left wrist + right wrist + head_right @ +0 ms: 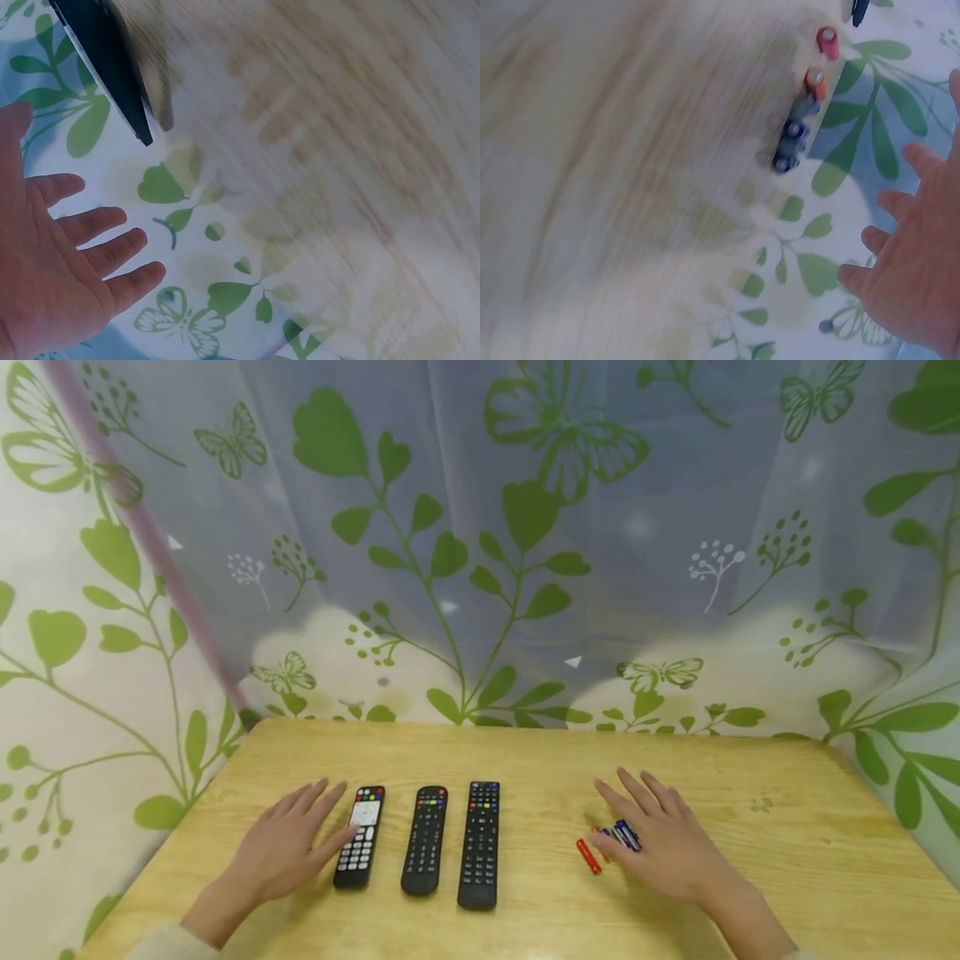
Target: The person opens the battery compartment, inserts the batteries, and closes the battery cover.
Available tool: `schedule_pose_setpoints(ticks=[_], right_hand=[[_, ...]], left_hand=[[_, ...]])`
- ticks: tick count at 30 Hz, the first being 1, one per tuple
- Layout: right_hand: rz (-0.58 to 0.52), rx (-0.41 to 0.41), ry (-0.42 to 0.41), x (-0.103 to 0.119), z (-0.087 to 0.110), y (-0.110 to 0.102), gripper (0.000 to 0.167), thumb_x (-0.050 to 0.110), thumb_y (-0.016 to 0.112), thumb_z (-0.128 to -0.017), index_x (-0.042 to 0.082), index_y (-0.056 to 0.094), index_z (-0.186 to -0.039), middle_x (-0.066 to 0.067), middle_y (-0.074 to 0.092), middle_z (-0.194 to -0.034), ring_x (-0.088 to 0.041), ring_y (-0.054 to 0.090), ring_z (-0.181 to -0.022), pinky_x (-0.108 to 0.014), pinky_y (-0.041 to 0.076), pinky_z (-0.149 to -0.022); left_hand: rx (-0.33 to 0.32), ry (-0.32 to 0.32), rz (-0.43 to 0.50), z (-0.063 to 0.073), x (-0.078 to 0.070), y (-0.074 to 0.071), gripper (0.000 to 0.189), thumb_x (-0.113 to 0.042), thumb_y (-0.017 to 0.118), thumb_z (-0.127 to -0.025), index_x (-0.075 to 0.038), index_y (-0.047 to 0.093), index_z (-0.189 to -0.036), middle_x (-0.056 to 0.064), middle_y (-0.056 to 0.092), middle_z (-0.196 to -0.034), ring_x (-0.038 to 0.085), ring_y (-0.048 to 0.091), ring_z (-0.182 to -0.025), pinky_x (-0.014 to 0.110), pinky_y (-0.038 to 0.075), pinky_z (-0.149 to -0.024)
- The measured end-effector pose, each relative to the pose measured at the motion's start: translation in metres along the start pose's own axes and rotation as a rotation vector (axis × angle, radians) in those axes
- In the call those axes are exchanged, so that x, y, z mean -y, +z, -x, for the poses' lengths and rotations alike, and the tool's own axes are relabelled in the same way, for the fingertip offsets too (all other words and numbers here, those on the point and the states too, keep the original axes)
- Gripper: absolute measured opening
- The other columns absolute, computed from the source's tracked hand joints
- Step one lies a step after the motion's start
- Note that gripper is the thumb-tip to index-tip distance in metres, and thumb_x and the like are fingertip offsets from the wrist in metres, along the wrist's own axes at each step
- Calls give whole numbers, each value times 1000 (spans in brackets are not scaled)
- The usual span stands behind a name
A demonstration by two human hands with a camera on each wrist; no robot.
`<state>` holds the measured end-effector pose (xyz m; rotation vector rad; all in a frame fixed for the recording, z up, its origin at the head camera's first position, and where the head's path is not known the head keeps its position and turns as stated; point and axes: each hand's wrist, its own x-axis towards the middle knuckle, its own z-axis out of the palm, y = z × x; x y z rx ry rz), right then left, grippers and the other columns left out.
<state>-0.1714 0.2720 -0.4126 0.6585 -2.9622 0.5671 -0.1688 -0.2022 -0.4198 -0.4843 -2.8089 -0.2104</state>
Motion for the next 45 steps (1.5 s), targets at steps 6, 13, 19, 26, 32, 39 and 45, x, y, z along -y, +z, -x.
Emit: schedule_pose_setpoints(ticks=[6,13,19,26,32,39,45], right_hand=[[16,-7,-39,19,-15,12,63,54,48,-95,27,32,-150,-11,22,-155,-43,15,-139,-65,16,-105],[27,-24,-89,39,-32,27,65,58,45,-95,26,32,-150,-8,22,-155,-40,17,-140,-62,18,-107],[19,-28,-109,58,-44,37,66,60,44,-94,30,30,-150,-5,21,-156,-36,16,-141,-61,18,-108],[-20,6,-132,81,-59,43,66,63,41,-93,33,28,-151,-3,19,-157,-33,13,-142,-59,16,-110],[-35,44,-170,99,-72,49,68,65,40,-93,31,28,-151,-4,19,-157,-32,11,-143,-59,15,-111],[4,66,-218,115,-81,57,67,62,41,-94,29,29,-151,-4,19,-157,-32,13,-143,-56,15,-112],[22,98,-235,124,-88,66,67,65,35,-94,32,26,-152,-4,19,-157,-31,13,-143,-55,17,-112]], left_hand=[[22,-37,20,0,-2,4,67,-57,49,-93,-10,46,-142,20,47,-138,40,45,-123,59,43,-92],[41,-84,27,-2,-6,7,68,-56,51,-93,-9,46,-142,20,46,-138,40,47,-122,61,45,-88],[55,-122,24,-5,-11,10,69,-54,51,-93,-4,46,-139,23,47,-137,41,49,-119,59,46,-86],[47,-176,35,-8,-18,12,73,-53,55,-92,4,46,-137,23,50,-132,43,52,-113,56,48,-85],[60,-232,46,-9,-22,14,76,-52,59,-89,7,46,-135,25,51,-128,43,53,-109,53,49,-85],[82,-278,49,-10,-30,14,78,-51,64,-85,12,48,-128,24,54,-111,38,56,-94,49,53,-72],[98,-331,42,-13,-38,15,66,-53,66,-83,7,53,-108,16,51,-91,29,54,-76,42,50,-55]])
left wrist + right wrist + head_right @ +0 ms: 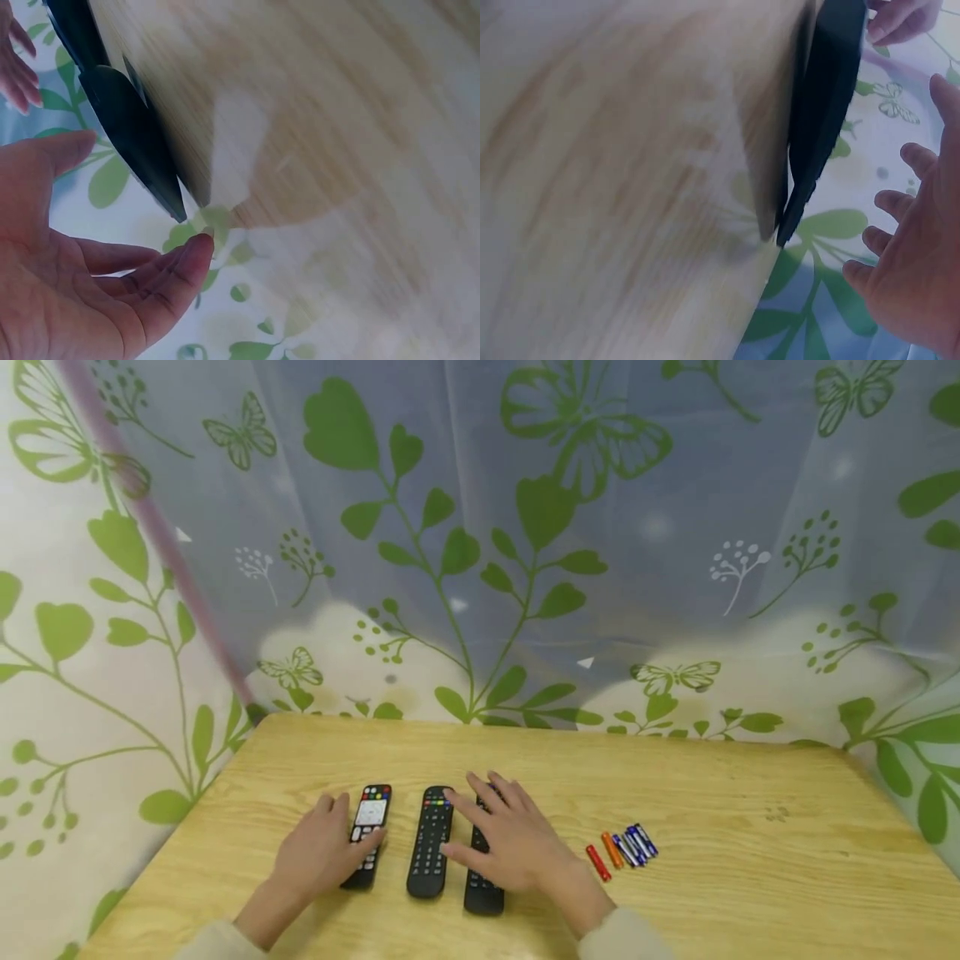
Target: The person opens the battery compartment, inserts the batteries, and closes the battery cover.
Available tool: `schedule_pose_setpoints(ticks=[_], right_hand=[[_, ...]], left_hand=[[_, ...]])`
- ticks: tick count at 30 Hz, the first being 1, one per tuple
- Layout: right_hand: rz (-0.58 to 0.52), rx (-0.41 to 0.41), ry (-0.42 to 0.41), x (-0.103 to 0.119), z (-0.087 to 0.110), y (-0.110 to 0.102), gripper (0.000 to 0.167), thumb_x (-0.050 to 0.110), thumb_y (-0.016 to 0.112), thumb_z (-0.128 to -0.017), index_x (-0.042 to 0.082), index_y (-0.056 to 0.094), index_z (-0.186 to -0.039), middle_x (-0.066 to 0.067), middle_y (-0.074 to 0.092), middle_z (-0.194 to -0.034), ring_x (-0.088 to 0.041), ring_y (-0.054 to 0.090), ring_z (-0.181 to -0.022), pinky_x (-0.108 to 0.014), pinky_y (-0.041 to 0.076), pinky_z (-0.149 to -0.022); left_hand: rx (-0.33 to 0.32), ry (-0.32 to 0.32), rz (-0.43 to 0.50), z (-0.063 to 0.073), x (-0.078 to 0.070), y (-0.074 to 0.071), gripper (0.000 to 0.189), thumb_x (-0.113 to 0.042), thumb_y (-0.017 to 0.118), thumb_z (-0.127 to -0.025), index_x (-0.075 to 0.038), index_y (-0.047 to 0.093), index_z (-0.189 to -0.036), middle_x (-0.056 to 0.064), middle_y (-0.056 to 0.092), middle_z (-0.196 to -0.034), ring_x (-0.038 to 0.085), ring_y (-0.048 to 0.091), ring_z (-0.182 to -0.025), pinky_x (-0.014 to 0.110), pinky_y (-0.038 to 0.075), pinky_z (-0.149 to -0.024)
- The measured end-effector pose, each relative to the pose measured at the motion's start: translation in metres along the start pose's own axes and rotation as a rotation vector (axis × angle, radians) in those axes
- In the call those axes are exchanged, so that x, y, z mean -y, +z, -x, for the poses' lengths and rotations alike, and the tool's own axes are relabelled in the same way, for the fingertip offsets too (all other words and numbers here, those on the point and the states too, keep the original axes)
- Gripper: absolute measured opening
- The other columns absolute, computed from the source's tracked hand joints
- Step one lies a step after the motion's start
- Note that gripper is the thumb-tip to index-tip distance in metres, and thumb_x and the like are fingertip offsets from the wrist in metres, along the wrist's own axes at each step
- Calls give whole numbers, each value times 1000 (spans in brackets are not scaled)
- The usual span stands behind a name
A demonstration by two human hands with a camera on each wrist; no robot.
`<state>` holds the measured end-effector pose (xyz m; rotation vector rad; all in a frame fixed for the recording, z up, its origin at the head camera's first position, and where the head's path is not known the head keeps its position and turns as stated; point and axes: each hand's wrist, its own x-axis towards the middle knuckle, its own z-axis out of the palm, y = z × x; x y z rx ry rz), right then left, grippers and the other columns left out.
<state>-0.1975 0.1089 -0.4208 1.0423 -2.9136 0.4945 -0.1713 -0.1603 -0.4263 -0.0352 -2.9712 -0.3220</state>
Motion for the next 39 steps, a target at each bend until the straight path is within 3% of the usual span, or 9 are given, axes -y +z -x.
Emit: schedule_pose_setpoints(ticks=[7,13,19,26,39], right_hand=[[7,25,-29,11,-9,6,69,69,31,-92,34,26,-151,-4,18,-157,-32,13,-143,-57,16,-111],[-3,55,-47,22,-16,7,67,69,30,-93,36,24,-151,-1,16,-158,-32,11,-143,-58,17,-111],[-13,72,-69,26,-20,10,67,67,30,-94,35,23,-152,0,15,-158,-31,9,-143,-54,12,-113],[-33,79,-81,27,-20,14,65,64,34,-95,32,26,-151,-2,17,-158,-31,9,-143,-53,10,-114],[-39,83,-84,30,-21,15,63,63,34,-96,32,29,-150,-2,18,-158,-30,10,-143,-55,13,-113]], left_hand=[[35,-43,-2,0,-5,2,69,-52,69,-81,8,54,-110,16,51,-92,30,55,-80,44,52,-61],[46,-45,-27,-3,-7,5,66,-51,68,-82,10,57,-105,15,51,-88,27,56,-73,40,51,-57],[67,-68,-47,-9,-12,3,56,-50,69,-82,5,60,-88,13,52,-78,28,57,-64,41,50,-49],[58,-46,-77,-13,-16,3,45,-45,73,-80,-2,59,-71,10,55,-66,24,57,-56,39,46,-45],[46,-48,-6,-19,-18,3,32,-30,75,-75,-3,59,-69,6,54,-60,19,52,-50,35,43,-40]])
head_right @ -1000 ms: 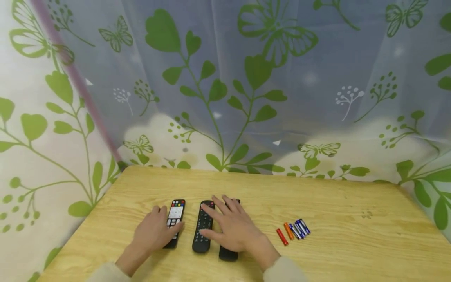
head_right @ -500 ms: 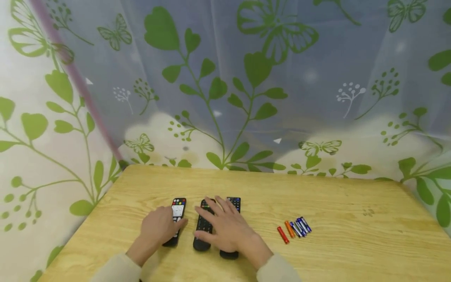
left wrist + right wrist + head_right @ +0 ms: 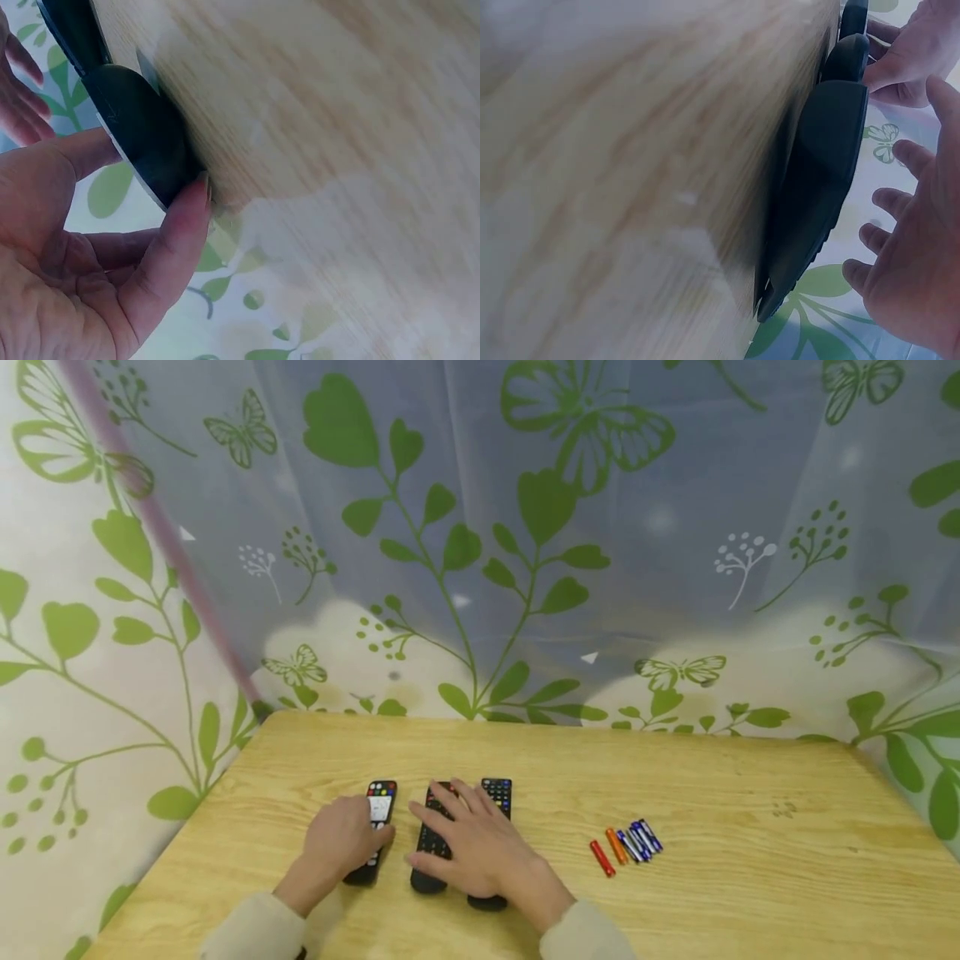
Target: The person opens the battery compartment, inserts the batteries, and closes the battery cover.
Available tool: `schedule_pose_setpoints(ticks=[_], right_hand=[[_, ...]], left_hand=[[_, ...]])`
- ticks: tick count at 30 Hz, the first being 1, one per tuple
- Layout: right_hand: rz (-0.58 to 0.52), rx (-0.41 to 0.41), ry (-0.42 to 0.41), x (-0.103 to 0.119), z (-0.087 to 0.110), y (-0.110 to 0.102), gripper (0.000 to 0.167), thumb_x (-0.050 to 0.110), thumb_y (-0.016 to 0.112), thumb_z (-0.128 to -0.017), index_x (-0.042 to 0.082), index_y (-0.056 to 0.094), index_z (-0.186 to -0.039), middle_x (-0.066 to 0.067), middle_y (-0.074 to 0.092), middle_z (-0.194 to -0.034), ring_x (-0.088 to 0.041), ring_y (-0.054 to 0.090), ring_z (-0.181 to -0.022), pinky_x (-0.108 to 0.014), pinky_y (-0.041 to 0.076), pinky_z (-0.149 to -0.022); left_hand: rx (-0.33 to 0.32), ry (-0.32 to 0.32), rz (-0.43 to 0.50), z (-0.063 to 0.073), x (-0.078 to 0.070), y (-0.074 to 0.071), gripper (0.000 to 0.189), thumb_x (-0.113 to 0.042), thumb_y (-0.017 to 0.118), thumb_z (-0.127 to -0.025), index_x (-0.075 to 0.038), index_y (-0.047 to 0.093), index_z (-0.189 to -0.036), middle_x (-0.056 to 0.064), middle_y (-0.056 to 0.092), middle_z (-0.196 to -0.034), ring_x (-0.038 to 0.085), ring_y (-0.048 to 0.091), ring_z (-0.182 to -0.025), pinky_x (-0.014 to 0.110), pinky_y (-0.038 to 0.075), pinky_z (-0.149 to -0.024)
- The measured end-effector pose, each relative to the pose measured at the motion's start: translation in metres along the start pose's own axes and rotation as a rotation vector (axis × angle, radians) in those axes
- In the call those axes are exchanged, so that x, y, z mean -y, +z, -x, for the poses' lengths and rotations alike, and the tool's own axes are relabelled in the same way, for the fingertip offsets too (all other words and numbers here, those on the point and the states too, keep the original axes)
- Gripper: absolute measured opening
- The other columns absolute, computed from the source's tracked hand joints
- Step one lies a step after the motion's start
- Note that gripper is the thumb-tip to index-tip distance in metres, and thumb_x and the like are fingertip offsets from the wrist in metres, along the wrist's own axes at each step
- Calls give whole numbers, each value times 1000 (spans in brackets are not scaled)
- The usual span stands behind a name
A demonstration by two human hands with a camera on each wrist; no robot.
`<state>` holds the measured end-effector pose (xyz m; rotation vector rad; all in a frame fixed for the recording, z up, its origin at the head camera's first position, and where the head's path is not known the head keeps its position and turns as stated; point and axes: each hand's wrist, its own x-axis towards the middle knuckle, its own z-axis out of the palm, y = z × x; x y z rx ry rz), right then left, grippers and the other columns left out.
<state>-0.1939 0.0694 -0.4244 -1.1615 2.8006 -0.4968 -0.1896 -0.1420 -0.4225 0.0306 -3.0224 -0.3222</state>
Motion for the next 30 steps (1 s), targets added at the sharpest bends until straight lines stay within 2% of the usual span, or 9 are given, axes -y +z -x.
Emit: schedule_pose_setpoints(ticks=[7,14,19,23,27,30], right_hand=[[-1,19,2,1,1,-1,64,64,32,-96,32,29,-150,-1,16,-158,-30,9,-144,-54,12,-113],[8,21,3,0,1,-4,65,66,29,-95,32,28,-151,1,15,-158,-29,9,-144,-53,13,-114],[11,19,8,-1,2,-7,66,66,29,-95,31,27,-151,1,13,-158,-28,9,-144,-50,10,-115],[5,10,11,-1,3,-9,66,66,29,-95,32,26,-151,2,13,-158,-29,9,-144,-50,11,-115],[-2,-16,8,0,5,-11,64,65,30,-95,35,24,-151,1,15,-158,-31,11,-143,-53,13,-114],[3,-39,5,0,7,-14,64,66,30,-95,35,24,-151,-1,16,-158,-31,12,-143,-56,17,-112]], left_hand=[[44,-30,56,-2,3,2,30,-29,74,-75,-3,60,-72,4,52,-60,17,50,-49,31,42,-40],[93,-62,139,-4,12,2,33,-33,72,-75,-3,58,-74,3,52,-63,17,50,-51,29,41,-42],[98,-50,169,-4,17,0,37,-36,72,-77,-1,59,-80,4,52,-66,17,50,-53,29,41,-44],[74,-56,207,-3,19,-3,36,-35,72,-77,-2,60,-85,3,54,-67,16,50,-55,28,40,-44],[9,-56,249,-2,20,-9,44,-36,72,-77,1,63,-100,3,58,-73,14,51,-57,27,41,-46],[-31,-46,292,-1,19,-15,50,-35,71,-77,1,63,-111,1,59,-72,13,51,-56,27,42,-45]])
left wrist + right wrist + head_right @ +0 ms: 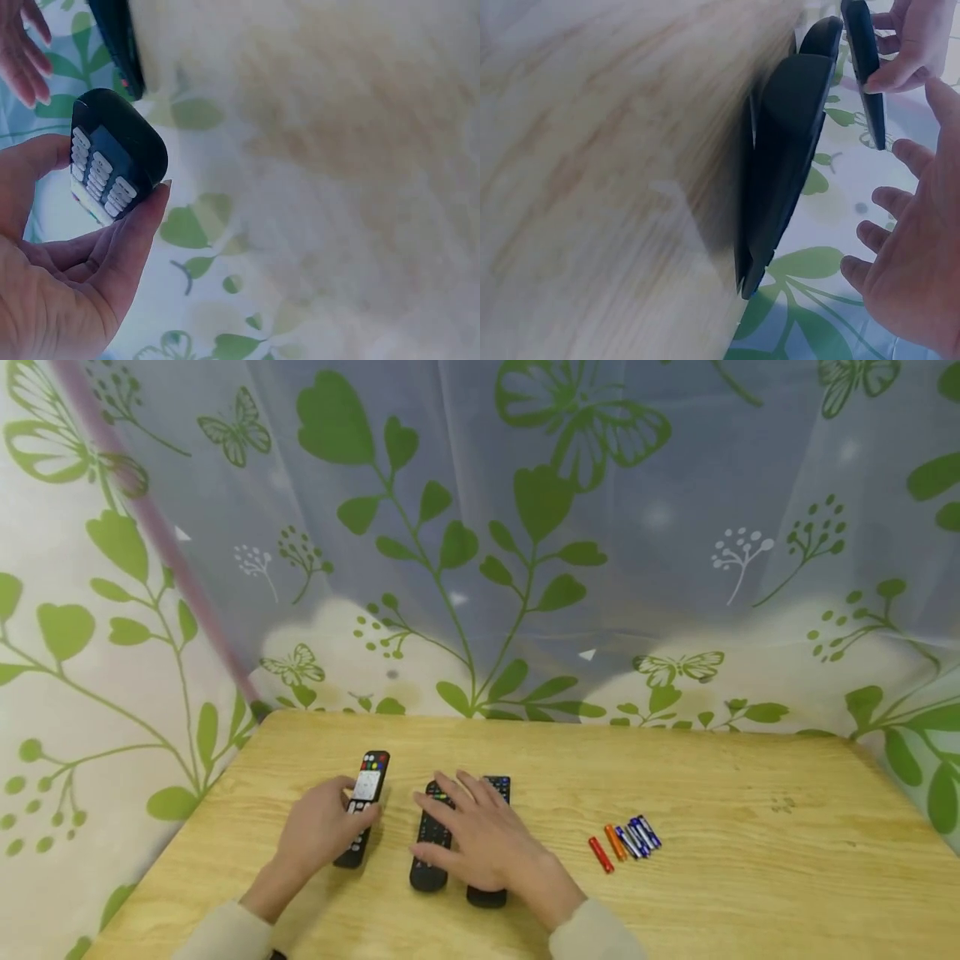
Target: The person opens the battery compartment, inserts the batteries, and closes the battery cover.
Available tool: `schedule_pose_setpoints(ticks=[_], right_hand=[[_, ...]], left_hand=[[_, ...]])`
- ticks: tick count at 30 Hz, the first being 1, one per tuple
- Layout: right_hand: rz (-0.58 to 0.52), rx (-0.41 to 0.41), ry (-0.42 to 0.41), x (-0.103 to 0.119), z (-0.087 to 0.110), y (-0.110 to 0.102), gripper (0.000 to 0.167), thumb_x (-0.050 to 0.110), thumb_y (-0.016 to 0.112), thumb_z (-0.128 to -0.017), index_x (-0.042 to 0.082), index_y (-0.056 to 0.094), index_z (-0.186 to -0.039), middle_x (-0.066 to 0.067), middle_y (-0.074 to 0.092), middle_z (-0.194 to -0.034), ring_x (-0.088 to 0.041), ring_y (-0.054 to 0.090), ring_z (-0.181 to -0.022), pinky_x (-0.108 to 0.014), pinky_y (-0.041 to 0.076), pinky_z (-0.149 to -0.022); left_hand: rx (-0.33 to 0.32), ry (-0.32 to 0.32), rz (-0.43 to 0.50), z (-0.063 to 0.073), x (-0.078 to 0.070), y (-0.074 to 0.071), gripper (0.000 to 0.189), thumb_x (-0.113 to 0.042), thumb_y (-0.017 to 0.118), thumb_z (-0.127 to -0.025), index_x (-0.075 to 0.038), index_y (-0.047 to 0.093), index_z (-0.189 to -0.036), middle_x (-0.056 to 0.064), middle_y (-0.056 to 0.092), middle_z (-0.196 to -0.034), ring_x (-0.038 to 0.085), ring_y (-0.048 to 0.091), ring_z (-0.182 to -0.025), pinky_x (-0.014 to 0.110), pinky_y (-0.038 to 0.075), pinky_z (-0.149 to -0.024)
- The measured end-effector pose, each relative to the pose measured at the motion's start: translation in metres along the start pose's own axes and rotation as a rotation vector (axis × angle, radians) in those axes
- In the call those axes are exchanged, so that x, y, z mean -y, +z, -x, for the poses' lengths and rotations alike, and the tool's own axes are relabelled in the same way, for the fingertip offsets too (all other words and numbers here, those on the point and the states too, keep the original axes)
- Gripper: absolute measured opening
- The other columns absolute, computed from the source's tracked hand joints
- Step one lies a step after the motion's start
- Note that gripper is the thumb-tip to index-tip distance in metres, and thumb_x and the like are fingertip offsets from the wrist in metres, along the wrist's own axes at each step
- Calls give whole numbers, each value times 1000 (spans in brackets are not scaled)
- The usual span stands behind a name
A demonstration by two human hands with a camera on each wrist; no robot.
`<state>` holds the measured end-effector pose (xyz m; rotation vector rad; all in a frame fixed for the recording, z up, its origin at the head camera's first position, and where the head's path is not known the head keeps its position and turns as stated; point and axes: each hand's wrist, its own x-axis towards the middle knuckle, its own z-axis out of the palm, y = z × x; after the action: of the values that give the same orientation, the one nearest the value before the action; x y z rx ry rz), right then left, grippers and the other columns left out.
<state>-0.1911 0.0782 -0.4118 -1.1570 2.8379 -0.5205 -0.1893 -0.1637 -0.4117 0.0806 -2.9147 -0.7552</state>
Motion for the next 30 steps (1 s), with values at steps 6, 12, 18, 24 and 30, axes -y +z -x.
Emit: schedule_pose_setpoints(ticks=[6,12,18,24,30], right_hand=[[36,-24,20,-1,4,-9,66,67,27,-94,34,25,-151,1,13,-158,-29,11,-143,-55,18,-111],[69,-51,34,1,11,-20,67,67,27,-94,32,25,-152,1,12,-159,-27,12,-143,-52,17,-113],[90,-122,17,6,19,-32,64,65,31,-95,35,26,-151,1,16,-158,-27,16,-143,-51,22,-112],[89,-138,33,8,29,-42,62,65,30,-95,38,22,-151,2,15,-158,-24,14,-143,-51,22,-112],[122,-181,33,4,38,-44,60,62,31,-97,37,25,-151,-1,21,-157,-27,20,-141,-51,25,-110]], left_hand=[[-17,10,143,2,-11,-12,48,-32,72,-80,-1,61,-115,0,57,-69,11,50,-51,27,42,-42],[11,6,360,4,-20,-18,48,-32,74,-82,-6,61,-120,2,61,-84,11,59,-64,27,50,-50],[90,6,613,7,-31,-20,47,-31,75,-83,-7,61,-122,6,61,-91,16,63,-72,32,55,-58],[176,18,787,10,-41,-19,47,-22,74,-85,-5,58,-126,11,59,-96,20,63,-74,36,58,-61],[227,-16,953,11,-47,-14,46,-13,71,-86,1,54,-126,14,55,-99,20,63,-78,37,59,-66]])
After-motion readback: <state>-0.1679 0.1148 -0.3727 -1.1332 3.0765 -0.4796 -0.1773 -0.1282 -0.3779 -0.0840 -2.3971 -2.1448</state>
